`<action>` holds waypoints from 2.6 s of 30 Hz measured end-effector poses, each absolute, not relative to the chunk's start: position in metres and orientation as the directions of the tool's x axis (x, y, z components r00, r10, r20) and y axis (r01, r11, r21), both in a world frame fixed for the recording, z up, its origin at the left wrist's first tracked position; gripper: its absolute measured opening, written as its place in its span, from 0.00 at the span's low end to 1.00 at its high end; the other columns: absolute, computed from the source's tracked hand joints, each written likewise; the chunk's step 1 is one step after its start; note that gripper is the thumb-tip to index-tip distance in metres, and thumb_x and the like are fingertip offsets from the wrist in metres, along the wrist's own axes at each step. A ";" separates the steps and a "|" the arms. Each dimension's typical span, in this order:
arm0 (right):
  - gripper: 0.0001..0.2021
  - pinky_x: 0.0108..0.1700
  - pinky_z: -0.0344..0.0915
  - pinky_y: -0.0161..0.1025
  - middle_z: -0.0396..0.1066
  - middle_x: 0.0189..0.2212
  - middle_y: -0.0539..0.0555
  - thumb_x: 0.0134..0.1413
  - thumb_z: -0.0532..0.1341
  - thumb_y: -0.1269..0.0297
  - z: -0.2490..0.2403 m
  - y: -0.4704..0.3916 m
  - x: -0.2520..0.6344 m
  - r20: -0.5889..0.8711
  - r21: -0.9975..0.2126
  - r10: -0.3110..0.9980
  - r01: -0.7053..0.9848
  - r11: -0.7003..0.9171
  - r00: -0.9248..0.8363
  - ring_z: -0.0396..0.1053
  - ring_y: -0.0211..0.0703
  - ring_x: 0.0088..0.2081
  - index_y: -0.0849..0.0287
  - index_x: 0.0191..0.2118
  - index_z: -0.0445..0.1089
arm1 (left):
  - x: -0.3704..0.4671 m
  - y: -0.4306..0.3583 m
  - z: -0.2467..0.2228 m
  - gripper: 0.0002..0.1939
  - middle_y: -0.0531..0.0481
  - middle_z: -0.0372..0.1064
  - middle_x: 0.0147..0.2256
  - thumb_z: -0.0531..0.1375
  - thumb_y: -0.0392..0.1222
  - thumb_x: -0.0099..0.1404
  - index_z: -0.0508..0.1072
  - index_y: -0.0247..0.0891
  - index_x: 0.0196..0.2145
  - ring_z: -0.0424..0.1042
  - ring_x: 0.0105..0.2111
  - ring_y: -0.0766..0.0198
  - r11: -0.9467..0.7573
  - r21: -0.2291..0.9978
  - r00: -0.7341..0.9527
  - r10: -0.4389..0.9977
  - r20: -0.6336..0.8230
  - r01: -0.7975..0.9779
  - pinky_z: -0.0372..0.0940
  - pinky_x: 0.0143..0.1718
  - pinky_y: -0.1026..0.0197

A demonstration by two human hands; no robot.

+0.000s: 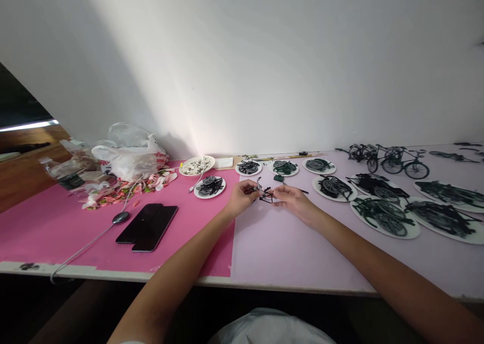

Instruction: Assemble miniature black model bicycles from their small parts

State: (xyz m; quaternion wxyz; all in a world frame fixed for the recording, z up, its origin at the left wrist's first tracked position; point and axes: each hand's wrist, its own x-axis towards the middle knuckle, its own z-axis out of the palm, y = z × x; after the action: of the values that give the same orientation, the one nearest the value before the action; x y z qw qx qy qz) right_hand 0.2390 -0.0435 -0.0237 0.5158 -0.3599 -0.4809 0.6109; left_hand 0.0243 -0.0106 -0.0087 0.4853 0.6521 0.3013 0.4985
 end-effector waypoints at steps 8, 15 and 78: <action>0.16 0.51 0.72 0.47 0.78 0.46 0.54 0.46 0.77 0.55 -0.028 -0.042 0.243 0.047 -0.953 0.961 -0.302 -0.040 -0.273 0.74 0.47 0.49 0.53 0.41 0.81 | 0.022 -0.008 -0.011 0.23 0.47 0.77 0.32 0.76 0.54 0.53 0.72 0.35 0.32 0.76 0.33 0.64 -0.381 0.918 0.359 0.846 0.395 -0.111 0.70 0.37 0.61; 0.20 0.65 0.65 0.51 0.80 0.48 0.56 0.46 0.78 0.55 -0.035 -0.038 0.247 0.054 -0.940 0.941 -0.335 -0.065 -0.334 0.76 0.50 0.52 0.55 0.46 0.82 | 0.020 -0.009 -0.009 0.18 0.45 0.78 0.33 0.74 0.49 0.57 0.73 0.34 0.32 0.78 0.34 0.62 -0.445 0.892 0.368 0.820 0.439 -0.074 0.71 0.39 0.60; 0.24 0.41 0.65 0.41 0.77 0.43 0.59 0.55 0.69 0.43 -0.034 -0.039 0.253 0.075 -0.997 0.845 -0.018 0.077 -0.529 0.69 0.44 0.38 0.58 0.48 0.81 | 0.019 -0.018 0.002 0.09 0.43 0.75 0.33 0.66 0.44 0.67 0.84 0.37 0.34 0.75 0.34 0.60 -0.704 0.703 0.499 0.647 0.577 0.100 0.71 0.37 0.60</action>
State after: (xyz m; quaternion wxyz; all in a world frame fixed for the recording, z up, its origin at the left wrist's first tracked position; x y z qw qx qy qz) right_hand 0.2533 -0.0389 -0.0344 0.3615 -0.3240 -0.6385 0.5972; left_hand 0.0192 -0.0176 0.0021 0.3076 0.8093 0.2308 0.4440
